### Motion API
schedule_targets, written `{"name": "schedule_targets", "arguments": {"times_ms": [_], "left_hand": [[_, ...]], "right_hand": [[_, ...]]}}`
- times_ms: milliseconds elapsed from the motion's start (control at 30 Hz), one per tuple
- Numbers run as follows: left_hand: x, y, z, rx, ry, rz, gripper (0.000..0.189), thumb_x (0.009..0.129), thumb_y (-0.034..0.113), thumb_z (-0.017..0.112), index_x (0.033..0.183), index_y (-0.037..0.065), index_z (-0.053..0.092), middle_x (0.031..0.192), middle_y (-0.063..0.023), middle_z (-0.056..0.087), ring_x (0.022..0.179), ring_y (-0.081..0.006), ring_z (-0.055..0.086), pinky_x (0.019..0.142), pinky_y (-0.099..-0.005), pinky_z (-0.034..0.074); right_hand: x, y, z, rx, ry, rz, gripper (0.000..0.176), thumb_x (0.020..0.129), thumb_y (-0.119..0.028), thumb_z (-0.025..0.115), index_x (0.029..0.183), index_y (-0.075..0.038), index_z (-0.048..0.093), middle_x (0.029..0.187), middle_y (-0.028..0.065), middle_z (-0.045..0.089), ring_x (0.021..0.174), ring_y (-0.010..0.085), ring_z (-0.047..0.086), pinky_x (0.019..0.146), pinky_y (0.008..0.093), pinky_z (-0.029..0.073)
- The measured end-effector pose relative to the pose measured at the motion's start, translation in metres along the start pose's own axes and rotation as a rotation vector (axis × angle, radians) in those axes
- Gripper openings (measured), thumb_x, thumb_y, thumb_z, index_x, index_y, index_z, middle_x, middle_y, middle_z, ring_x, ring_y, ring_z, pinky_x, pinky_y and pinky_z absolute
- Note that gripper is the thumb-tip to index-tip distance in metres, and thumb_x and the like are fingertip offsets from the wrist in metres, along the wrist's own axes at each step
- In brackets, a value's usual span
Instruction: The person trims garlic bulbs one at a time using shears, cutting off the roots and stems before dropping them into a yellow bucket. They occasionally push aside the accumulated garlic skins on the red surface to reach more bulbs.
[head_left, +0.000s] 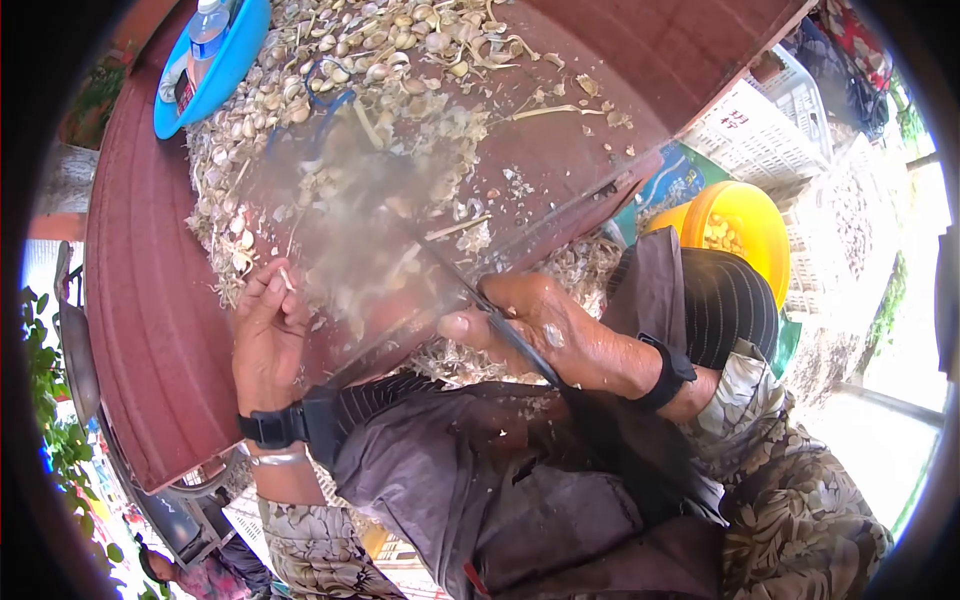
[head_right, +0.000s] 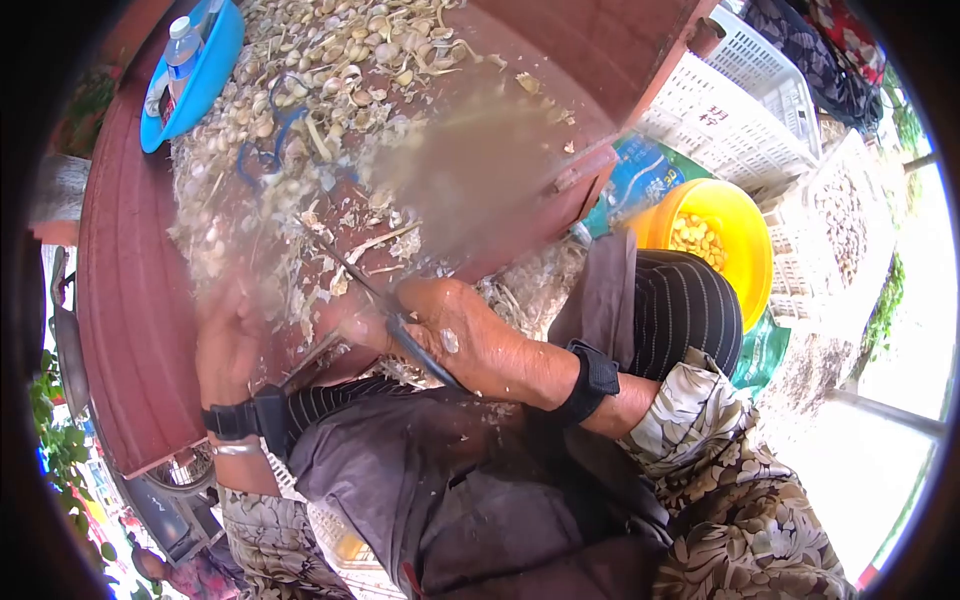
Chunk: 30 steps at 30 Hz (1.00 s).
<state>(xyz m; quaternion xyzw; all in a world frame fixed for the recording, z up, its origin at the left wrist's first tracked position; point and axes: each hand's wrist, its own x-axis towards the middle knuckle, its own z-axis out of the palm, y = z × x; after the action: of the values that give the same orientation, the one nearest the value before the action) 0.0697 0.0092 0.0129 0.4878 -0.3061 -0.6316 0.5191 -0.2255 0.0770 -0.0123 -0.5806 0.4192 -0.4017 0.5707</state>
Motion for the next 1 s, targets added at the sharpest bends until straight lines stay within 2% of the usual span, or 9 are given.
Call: {"name": "schedule_targets", "arguments": {"times_ms": [100,400,533,567,600,700,833,933,1000], "left_hand": [[-0.026,-0.002,0.008,-0.180,-0.012,-0.051,0.025,0.091,0.007,0.059,0.112,-0.004,0.055,0.093,-0.0078,0.057,0.069,-0.0123,0.050,0.057,-0.0221,0.044],[-0.071,0.001,0.051,-0.406,0.029,-0.103,0.022,0.097,0.017,0.050,0.109,-0.001,0.052,0.095,-0.0092,0.053,0.079,-0.0164,0.050,0.062,-0.0263,0.046],[-0.082,0.007,0.085,-0.418,-0.108,-0.164,0.014,0.095,0.006,0.048,0.106,-0.003,0.051,0.098,-0.0113,0.050,0.083,-0.0163,0.053,0.068,-0.0263,0.050],[-0.082,0.004,0.104,-0.354,-0.175,-0.128,0.017,0.095,0.006,0.048,0.108,-0.003,0.052,0.103,-0.0126,0.052,0.087,-0.0171,0.055,0.070,-0.0267,0.051],[-0.084,0.003,0.126,-0.289,-0.232,-0.071,0.019,0.095,0.005,0.048,0.111,-0.003,0.053,0.108,-0.0140,0.053,0.091,-0.0179,0.056,0.072,-0.0270,0.051],[-0.104,-0.007,0.217,0.053,-0.482,0.071,0.036,0.093,0.005,0.051,0.127,-0.004,0.046,0.129,-0.0185,0.048,0.114,-0.0218,0.051,0.086,-0.0304,0.049],[-0.116,-0.009,0.257,0.580,-0.648,0.578,0.033,0.092,0.006,0.051,0.124,-0.003,0.053,0.131,-0.0166,0.050,0.121,-0.0231,0.051,0.094,-0.0321,0.046],[-0.070,-0.005,0.210,0.574,-0.360,0.501,0.025,0.093,0.009,0.053,0.115,-0.001,0.060,0.115,-0.0120,0.061,0.103,-0.0187,0.061,0.089,-0.0296,0.047],[-0.029,-0.002,0.159,0.665,-0.031,0.483,0.021,0.092,0.011,0.056,0.109,0.000,0.063,0.099,-0.0063,0.067,0.089,-0.0124,0.063,0.077,-0.0266,0.048]], "right_hand": [[-0.002,-0.009,0.002,0.203,-0.088,0.119,0.025,0.090,-0.014,0.061,0.079,0.006,0.050,0.066,0.0156,0.043,0.067,0.0098,0.042,0.055,0.0332,0.039],[0.000,0.005,0.004,-0.051,-0.062,-0.016,0.039,0.090,-0.032,0.061,0.078,0.004,0.055,0.061,0.0145,0.048,0.058,0.0207,0.047,0.055,0.0408,0.040],[0.011,0.009,0.003,-0.084,-0.056,0.246,0.035,0.086,-0.030,0.064,0.092,0.005,0.060,0.069,0.0198,0.057,0.064,0.0269,0.057,0.061,0.0422,0.044],[0.008,0.055,0.013,-0.090,0.197,-0.323,0.028,0.086,-0.025,0.061,0.092,0.003,0.062,0.075,0.0237,0.060,0.071,0.0375,0.061,0.065,0.0449,0.046],[0.005,0.043,0.015,-0.215,0.302,-0.349,0.022,0.085,-0.020,0.059,0.089,0.001,0.063,0.082,0.0265,0.061,0.080,0.0450,0.059,0.068,0.0472,0.046],[0.010,0.060,0.016,-0.364,-0.044,-0.229,0.031,0.093,-0.030,0.056,0.103,0.000,0.058,0.085,0.0154,0.060,0.074,0.0281,0.058,0.064,0.0400,0.045],[-0.002,0.057,0.013,0.372,-0.140,-0.140,0.035,0.094,-0.033,0.054,0.103,0.000,0.059,0.077,0.0115,0.058,0.066,0.0219,0.056,0.058,0.0365,0.044],[0.003,0.034,-0.003,0.403,0.051,-0.155,0.037,0.095,-0.035,0.052,0.103,0.000,0.059,0.070,0.0086,0.056,0.060,0.0173,0.055,0.053,0.0338,0.043],[0.003,0.008,-0.017,0.255,0.156,-0.039,0.054,0.091,-0.048,0.054,0.069,0.001,0.057,0.055,0.0058,0.046,0.055,0.0146,0.044,0.050,0.0319,0.036]]}}
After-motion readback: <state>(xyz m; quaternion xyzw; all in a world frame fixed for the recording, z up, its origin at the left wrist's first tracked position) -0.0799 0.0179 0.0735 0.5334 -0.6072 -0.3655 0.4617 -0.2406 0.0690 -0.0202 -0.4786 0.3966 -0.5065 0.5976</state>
